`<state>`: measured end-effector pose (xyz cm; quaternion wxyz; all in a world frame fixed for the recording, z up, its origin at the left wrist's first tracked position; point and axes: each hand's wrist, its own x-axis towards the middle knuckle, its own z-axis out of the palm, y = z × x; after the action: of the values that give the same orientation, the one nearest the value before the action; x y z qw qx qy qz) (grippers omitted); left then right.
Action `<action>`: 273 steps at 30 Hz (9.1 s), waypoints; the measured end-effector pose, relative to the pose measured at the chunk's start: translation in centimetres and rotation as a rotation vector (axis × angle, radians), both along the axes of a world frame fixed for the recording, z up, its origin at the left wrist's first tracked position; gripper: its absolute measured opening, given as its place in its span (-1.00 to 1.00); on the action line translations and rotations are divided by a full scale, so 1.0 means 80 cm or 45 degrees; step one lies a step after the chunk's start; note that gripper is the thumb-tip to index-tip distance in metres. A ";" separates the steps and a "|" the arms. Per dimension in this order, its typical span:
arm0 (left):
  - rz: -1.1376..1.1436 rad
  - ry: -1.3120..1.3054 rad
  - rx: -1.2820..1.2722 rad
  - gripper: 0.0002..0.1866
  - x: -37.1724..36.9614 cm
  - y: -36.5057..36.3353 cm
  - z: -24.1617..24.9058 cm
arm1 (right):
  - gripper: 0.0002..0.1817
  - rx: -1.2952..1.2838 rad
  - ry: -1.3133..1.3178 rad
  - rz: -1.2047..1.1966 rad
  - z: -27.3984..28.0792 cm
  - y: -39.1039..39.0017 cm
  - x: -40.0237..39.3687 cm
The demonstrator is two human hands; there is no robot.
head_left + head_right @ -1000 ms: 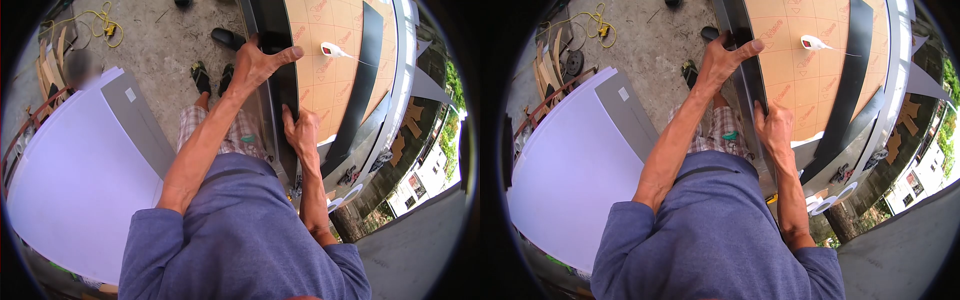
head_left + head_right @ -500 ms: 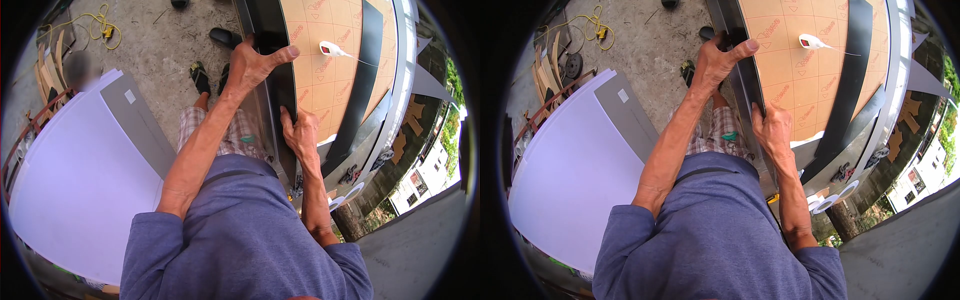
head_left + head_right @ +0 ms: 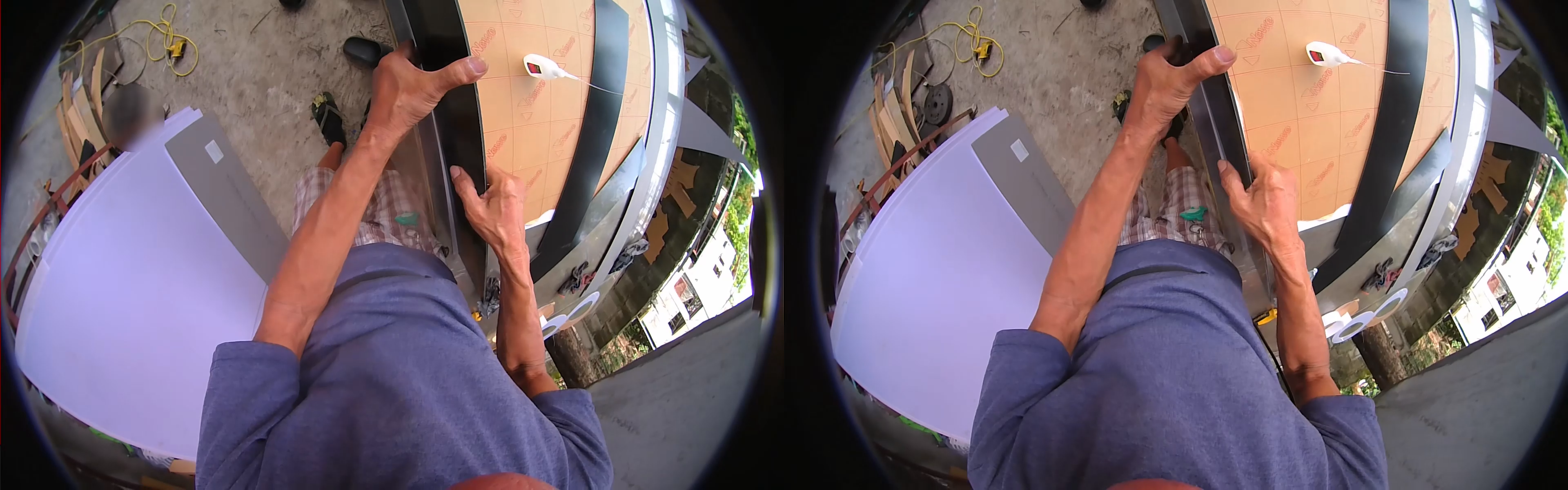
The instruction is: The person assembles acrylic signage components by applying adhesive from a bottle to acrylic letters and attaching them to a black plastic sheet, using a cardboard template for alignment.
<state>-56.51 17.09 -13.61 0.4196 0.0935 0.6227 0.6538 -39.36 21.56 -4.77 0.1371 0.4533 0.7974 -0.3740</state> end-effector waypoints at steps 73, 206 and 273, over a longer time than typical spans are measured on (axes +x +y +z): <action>0.005 -0.152 -0.018 -0.27 -0.001 -0.008 0.009 | -0.43 -0.377 -0.023 0.155 -0.002 -0.041 0.158; -0.004 -0.135 0.001 -0.02 0.013 0.000 -0.013 | -0.68 0.367 0.948 -0.030 -0.130 0.136 -0.064; 0.064 -0.090 0.042 -0.06 0.015 0.003 -0.016 | -0.74 0.307 0.850 -0.003 -0.113 0.102 0.035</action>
<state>-55.31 17.29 -14.92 0.4233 0.0616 0.5988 0.6771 -36.57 29.73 -13.80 -0.1860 0.3198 0.8362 -0.4049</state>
